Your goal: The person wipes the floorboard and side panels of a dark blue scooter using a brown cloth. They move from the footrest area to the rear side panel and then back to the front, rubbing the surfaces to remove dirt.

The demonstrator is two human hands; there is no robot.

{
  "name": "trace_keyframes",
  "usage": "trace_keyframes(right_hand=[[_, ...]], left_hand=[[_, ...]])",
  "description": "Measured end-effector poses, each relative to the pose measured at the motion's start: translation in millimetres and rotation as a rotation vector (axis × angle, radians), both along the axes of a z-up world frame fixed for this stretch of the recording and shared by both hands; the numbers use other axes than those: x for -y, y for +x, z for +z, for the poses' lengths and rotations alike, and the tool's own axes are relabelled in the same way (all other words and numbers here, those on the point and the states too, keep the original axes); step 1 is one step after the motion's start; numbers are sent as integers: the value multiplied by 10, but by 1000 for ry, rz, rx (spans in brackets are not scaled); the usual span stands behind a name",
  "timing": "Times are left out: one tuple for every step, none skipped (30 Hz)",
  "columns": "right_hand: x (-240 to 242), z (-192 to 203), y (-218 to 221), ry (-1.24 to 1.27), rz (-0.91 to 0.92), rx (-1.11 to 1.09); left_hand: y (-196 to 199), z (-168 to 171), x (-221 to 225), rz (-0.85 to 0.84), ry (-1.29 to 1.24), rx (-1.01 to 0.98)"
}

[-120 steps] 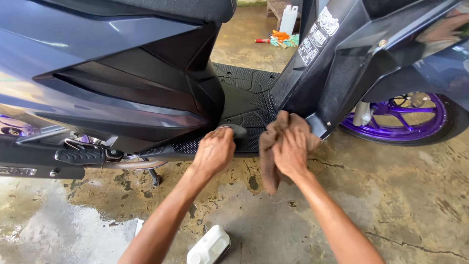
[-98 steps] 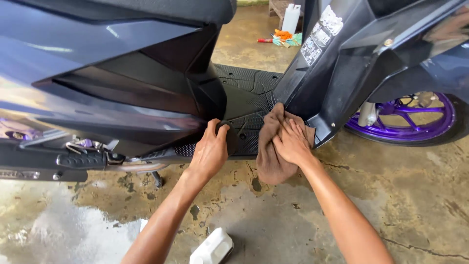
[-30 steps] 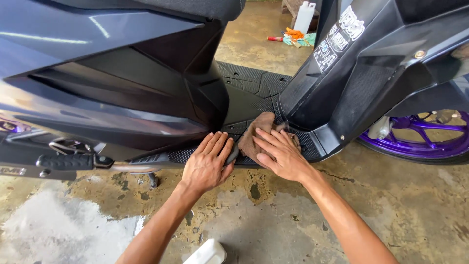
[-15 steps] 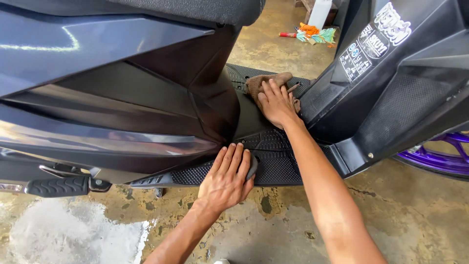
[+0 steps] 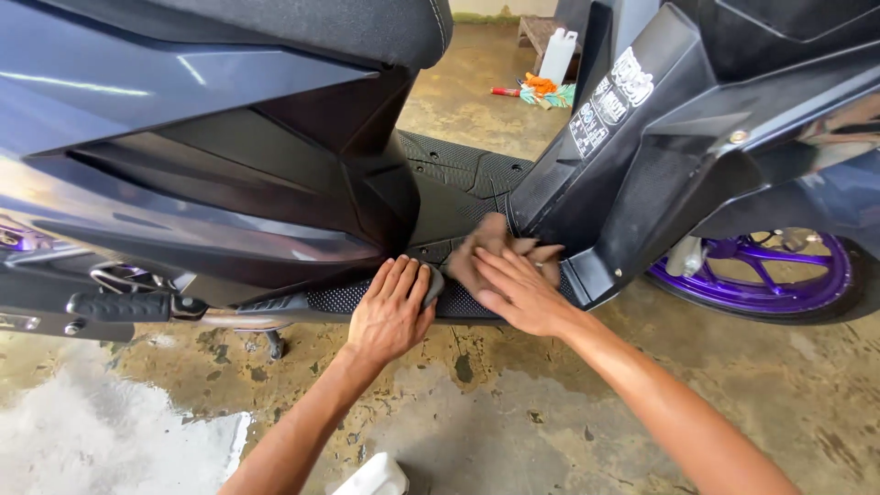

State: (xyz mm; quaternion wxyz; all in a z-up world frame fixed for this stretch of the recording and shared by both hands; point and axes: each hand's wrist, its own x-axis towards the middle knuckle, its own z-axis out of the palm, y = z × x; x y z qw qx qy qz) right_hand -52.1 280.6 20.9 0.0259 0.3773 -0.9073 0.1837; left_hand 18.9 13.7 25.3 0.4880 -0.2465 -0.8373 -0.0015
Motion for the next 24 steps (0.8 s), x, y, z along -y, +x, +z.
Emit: trace_keyframes(right_hand=[[-222, -64, 33, 1, 0, -1], [-442, -128, 61, 50, -39, -79], [-650, -181, 59, 98, -76, -162], [-726, -263, 36, 97, -74, -169], [-787, -369, 33, 111, -115, -207], [-849, -476, 24, 124, -155, -246], [-761, -484, 65, 115, -155, -248], [-675, -492, 102, 121, -153, -307], [-634, -486, 135, 135, -150, -367], [-405, -260, 257, 136, -151, -369], [-158, -38, 377, 191, -121, -208], [87, 187, 494, 244, -90, -46], [360, 271, 535, 239, -90, -46], [631, 357, 576, 85, 91, -302], [887, 454, 610, -69, 271, -560], [1140, 439, 649, -70, 271, -562], [1384, 416, 687, -208, 306, -645], [1628, 395, 720, -345, 341, -726], [1726, 281, 715, -348, 336, -725], [1830, 168, 709, -360, 383, -721], [1925, 59, 685, -367, 436, -719], [1889, 4, 585, -365, 437, -722], [1873, -64, 513, -371, 469, -672], [1863, -133, 442, -376, 502, -621]], left_hand=[[26, -4, 6, 0, 1, -1], [48, -9, 13, -12, 7, 60], [49, -4, 31, -22, 12, 116], [37, 1, 47, -19, 13, 109], [49, -10, 75, -47, 56, 184], [56, -22, 102, -76, 99, 258], [82, 19, 156, -74, 91, 256], [103, 60, 207, -89, 135, 324], [116, 85, 219, -106, 188, 392], [122, 166, 249, -107, 189, 389], [120, 261, 297, -85, 233, 416], [116, 356, 343, -63, 278, 442], [139, 451, 364, -61, 272, 442], [163, 545, 385, -68, 280, 435], [180, 637, 390, -76, 292, 426], [179, 676, 411, -75, 290, 423], [170, 712, 423, -62, 279, 380], [158, 747, 433, -49, 268, 336], [177, 788, 431, -51, 263, 339], [196, 830, 433, -62, 281, 323], [204, 869, 429, -72, 303, 301], [187, 859, 407, -72, 303, 298], [190, 844, 402, -72, 286, 295], [194, 829, 403, -73, 268, 292]])
